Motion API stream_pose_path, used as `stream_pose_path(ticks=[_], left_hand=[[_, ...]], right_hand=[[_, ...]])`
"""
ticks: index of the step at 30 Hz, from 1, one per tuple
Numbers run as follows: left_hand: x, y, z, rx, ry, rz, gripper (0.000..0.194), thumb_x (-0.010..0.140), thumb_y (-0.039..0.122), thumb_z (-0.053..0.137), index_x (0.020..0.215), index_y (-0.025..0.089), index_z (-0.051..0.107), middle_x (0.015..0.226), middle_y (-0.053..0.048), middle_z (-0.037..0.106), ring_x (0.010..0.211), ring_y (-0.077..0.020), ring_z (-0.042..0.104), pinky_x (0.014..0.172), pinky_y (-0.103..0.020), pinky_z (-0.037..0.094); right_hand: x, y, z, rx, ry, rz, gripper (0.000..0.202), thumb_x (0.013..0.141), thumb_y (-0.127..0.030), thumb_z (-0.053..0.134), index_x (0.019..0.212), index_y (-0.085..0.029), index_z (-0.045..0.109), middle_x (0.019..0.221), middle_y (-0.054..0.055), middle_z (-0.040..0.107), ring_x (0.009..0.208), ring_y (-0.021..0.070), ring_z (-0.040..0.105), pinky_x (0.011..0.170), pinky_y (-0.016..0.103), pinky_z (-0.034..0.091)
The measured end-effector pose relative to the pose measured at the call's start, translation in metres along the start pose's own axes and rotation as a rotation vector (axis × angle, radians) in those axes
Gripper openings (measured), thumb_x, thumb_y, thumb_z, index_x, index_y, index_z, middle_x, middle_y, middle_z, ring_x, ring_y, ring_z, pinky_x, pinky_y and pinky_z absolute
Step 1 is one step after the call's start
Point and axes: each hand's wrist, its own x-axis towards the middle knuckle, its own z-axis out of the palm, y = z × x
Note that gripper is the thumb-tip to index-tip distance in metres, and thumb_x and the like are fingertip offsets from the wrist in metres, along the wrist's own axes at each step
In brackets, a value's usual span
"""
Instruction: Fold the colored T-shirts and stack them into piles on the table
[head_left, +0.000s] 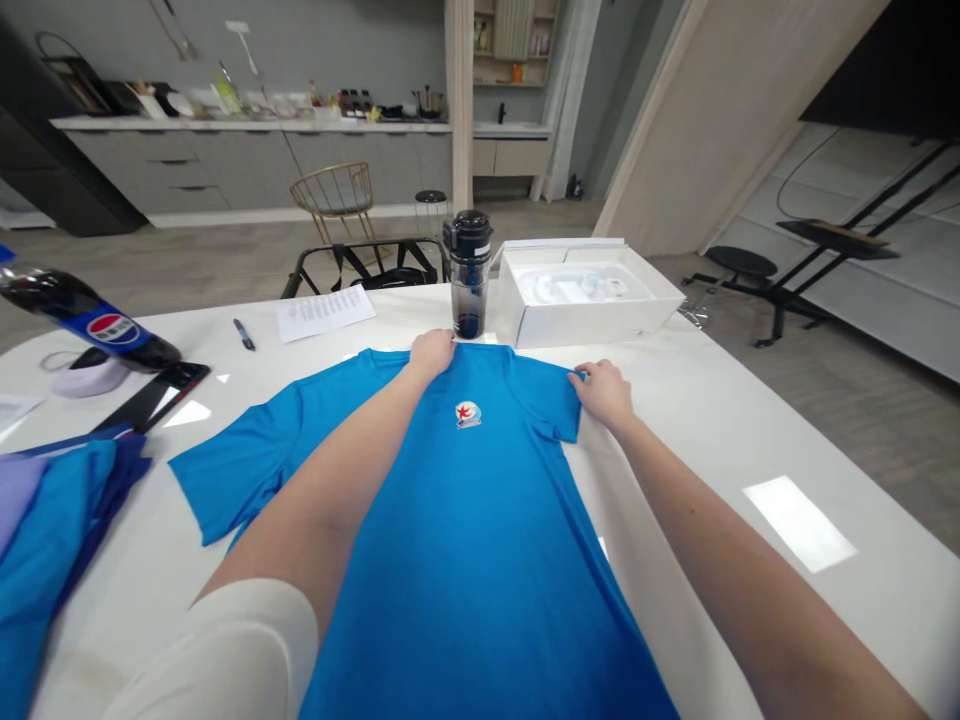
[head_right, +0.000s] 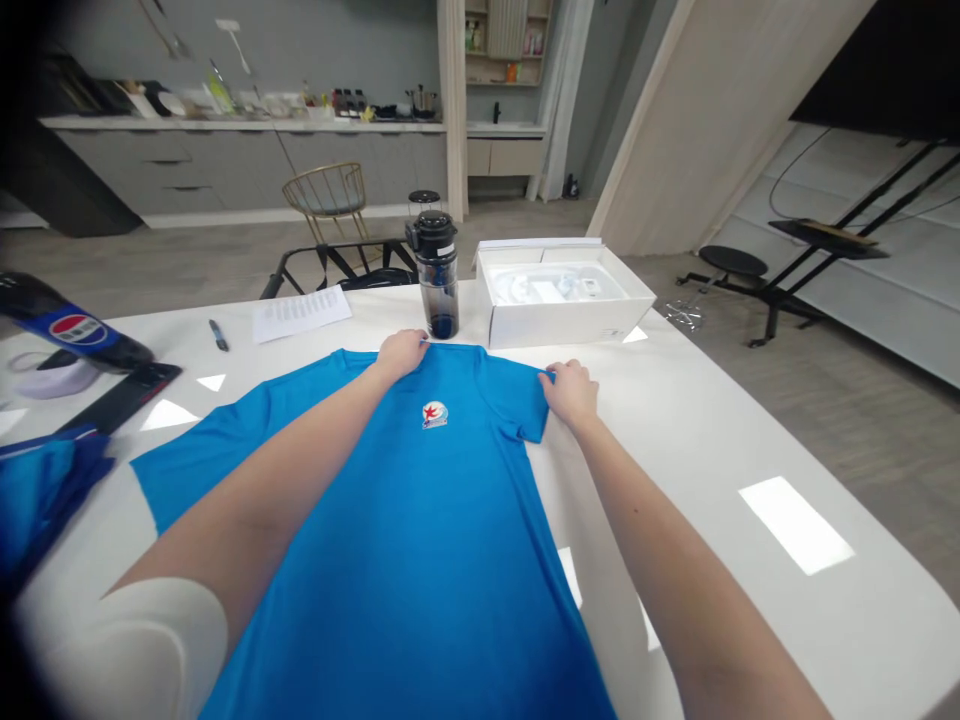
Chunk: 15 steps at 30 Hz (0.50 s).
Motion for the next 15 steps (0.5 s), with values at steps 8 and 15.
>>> stream_pose_path(ticks=[8, 15], left_hand=[[0.007, -0.005, 0.010, 0.032, -0.015, 0.052, 0.035, 0.099, 0.028, 0.040, 0.121, 0.021, 0.067, 0.120, -0.014, 0.071, 0.111, -0.0288, 0.067, 0.096, -0.039, 0.050], [0.000, -0.008, 0.008, -0.030, 0.035, 0.042, 0.031, 0.099, 0.028, 0.041, 0.113, 0.023, 0.068, 0.116, -0.013, 0.072, 0.108, -0.0280, 0.066, 0.090, -0.038, 0.051]], right_hand=[[0.003, 0.011, 0.006, 0.041, -0.048, 0.057, 0.031, 0.099, -0.045, 0.052, 0.110, -0.021, 0.069, 0.121, 0.014, 0.061, 0.114, 0.0305, 0.057, 0.091, 0.042, 0.047], [-0.003, 0.000, -0.031, 0.327, -0.116, -0.098, 0.028, 0.099, -0.040, 0.050, 0.090, -0.018, 0.064, 0.086, 0.006, 0.068, 0.082, 0.0209, 0.061, 0.076, 0.031, 0.043]])
